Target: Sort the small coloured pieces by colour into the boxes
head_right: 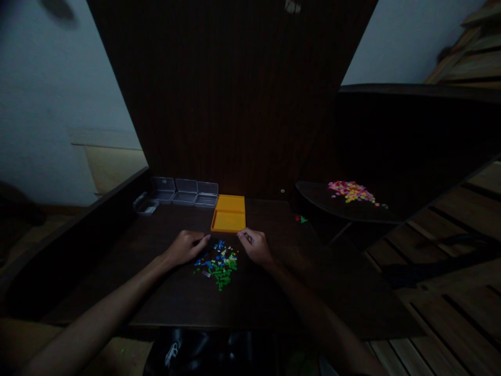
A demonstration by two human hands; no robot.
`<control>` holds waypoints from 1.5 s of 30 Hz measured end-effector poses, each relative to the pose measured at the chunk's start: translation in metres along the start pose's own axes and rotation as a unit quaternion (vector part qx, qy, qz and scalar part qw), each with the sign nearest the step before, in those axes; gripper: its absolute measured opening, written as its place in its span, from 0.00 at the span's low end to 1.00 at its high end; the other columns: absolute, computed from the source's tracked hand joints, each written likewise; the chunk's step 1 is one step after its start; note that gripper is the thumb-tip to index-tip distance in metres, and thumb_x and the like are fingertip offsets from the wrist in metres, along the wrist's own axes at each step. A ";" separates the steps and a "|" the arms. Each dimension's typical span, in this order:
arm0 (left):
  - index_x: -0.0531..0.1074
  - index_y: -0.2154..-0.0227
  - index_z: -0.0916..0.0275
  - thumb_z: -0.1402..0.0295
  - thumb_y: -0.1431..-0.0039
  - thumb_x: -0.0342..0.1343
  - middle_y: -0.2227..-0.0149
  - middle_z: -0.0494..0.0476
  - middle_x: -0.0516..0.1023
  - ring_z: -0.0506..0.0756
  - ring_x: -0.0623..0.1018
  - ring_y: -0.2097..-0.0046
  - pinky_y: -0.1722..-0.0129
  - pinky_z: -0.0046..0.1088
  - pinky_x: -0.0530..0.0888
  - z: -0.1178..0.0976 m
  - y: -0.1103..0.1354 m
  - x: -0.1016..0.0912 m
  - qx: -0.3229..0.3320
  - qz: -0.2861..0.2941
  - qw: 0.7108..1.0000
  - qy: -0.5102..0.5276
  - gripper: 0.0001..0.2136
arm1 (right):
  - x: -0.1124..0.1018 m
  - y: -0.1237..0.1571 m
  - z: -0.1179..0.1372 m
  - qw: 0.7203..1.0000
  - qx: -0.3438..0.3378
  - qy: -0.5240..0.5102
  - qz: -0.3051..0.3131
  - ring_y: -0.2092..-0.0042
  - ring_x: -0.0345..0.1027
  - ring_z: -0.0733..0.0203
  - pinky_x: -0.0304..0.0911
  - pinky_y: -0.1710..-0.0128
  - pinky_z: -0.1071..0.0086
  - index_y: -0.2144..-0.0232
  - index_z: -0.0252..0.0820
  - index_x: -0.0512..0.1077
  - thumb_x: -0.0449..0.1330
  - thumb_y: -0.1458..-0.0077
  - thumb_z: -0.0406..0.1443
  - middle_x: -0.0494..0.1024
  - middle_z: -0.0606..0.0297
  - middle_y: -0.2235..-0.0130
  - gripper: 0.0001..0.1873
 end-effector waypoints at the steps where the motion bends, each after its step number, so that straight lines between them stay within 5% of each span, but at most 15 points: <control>1: 0.63 0.83 0.64 0.63 0.35 0.44 0.83 0.48 0.62 0.46 0.63 0.80 0.75 0.24 0.58 0.000 0.000 -0.001 0.000 0.000 1.000 -0.001 0.20 | 0.000 0.000 0.002 1.000 -0.008 -0.001 0.005 0.75 0.64 0.65 0.58 0.73 0.72 0.74 0.40 0.74 0.53 0.42 0.42 0.74 0.66 0.76 0.16; 10: 0.65 0.80 0.64 0.65 0.35 0.46 0.80 0.50 0.66 0.47 0.67 0.77 0.73 0.24 0.61 -0.005 -0.001 -0.005 0.029 -0.019 0.999 0.001 0.18 | 0.002 0.018 0.015 0.993 -0.029 -0.005 0.112 0.78 0.58 0.68 0.54 0.77 0.74 0.72 0.41 0.74 0.58 0.45 0.41 0.67 0.70 0.80 0.10; 16: 0.71 0.70 0.63 0.65 0.38 0.50 0.69 0.55 0.75 0.52 0.73 0.65 0.58 0.31 0.66 -0.019 0.001 -0.009 0.074 -0.027 0.997 -0.014 0.09 | -0.006 0.041 0.029 0.983 -0.086 0.052 0.154 0.76 0.59 0.68 0.55 0.73 0.73 0.68 0.41 0.73 0.60 0.46 0.41 0.66 0.71 0.78 0.09; 21: 0.72 0.63 0.63 0.65 0.42 0.53 0.63 0.57 0.75 0.56 0.72 0.59 0.54 0.36 0.65 -0.032 0.005 -0.006 0.109 0.028 0.994 0.019 0.08 | -0.004 0.054 0.029 0.974 -0.097 0.095 0.181 0.72 0.64 0.66 0.56 0.71 0.72 0.67 0.42 0.72 0.60 0.47 0.41 0.72 0.68 0.74 0.09; 31: 0.76 0.67 0.60 0.69 0.49 0.58 0.63 0.55 0.73 0.55 0.71 0.59 0.53 0.35 0.64 -0.044 0.011 0.011 0.156 0.141 0.975 0.069 0.07 | 0.004 0.055 0.029 0.966 -0.115 0.103 0.209 0.74 0.64 0.67 0.54 0.72 0.73 0.71 0.42 0.72 0.57 0.45 0.37 0.72 0.68 0.74 0.06; 45: 0.75 0.65 0.59 0.71 0.51 0.58 0.62 0.55 0.74 0.57 0.71 0.57 0.49 0.36 0.65 -0.043 0.012 0.016 0.143 0.171 0.973 0.058 0.09 | -0.013 0.019 0.024 0.989 -0.090 0.076 0.093 0.78 0.59 0.68 0.55 0.75 0.73 0.69 0.42 0.76 0.57 0.42 0.40 0.69 0.68 0.78 0.10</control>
Point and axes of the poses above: each hand's wrist, its own y-axis away from the middle knuckle, its own x-axis out of the palm, z = x × y, the point moved 5 cm from there along -y, towards the middle knuckle
